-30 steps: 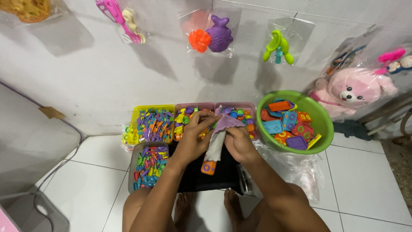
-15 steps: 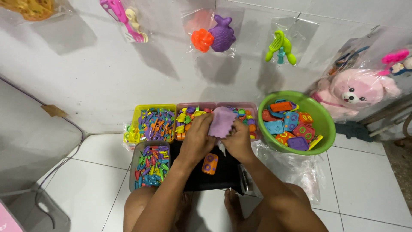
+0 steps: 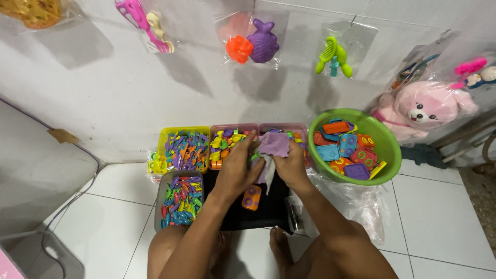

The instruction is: Cleaning small plastic toy letters and shapes by wiping them individually with a cloth and sorting them into bins.

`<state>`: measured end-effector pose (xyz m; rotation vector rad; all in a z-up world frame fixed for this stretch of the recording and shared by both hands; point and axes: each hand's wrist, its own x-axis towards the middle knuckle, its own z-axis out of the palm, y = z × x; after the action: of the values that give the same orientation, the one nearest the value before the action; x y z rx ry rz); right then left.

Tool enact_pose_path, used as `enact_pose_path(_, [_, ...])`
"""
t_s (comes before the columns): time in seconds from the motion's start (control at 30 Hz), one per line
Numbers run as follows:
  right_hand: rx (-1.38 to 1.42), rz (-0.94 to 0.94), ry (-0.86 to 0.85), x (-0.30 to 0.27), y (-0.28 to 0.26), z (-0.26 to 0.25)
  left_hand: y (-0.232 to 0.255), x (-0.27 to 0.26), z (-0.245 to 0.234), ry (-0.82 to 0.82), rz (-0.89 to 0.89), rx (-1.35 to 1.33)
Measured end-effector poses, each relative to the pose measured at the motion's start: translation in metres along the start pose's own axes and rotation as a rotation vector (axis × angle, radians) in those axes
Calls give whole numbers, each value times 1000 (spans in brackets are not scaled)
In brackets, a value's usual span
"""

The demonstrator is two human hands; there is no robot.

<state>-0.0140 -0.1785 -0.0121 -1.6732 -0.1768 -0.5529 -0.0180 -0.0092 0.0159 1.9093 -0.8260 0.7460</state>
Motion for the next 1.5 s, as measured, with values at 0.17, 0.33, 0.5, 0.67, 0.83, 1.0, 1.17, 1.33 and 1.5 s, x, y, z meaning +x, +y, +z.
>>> enact_pose_path(0.17, [264,176,-63,-1,0,2,-3,5,-7,-2,-77,-84])
enact_pose_path(0.33, [322,213,-66,-2,-4,9,-6,-1,-1,-73,93,67])
enact_pose_path(0.5, [281,189,-31,-4,-2,15,-4,-1,1,-93,110,24])
enact_pose_path(0.67, [375,240,45,5,13,9,1,4,-3,11,58,-61])
enact_pose_path(0.83, [543,292,5,-3,7,10,-16,1,-5,-14,-37,-80])
enact_pose_path(1.0, [582,329,-42,1,25,7,-14,3,-6,-27,-211,-202])
enact_pose_path(1.17, [583,377,26,0,47,10,-8,8,-12,-85,-219,-288])
enact_pose_path(1.33, [642,465,106,-2,23,12,-12,3,-9,-130,-129,-243])
enact_pose_path(1.5, [658,504,77,-4,14,14,-24,-3,-3,-66,-243,-173])
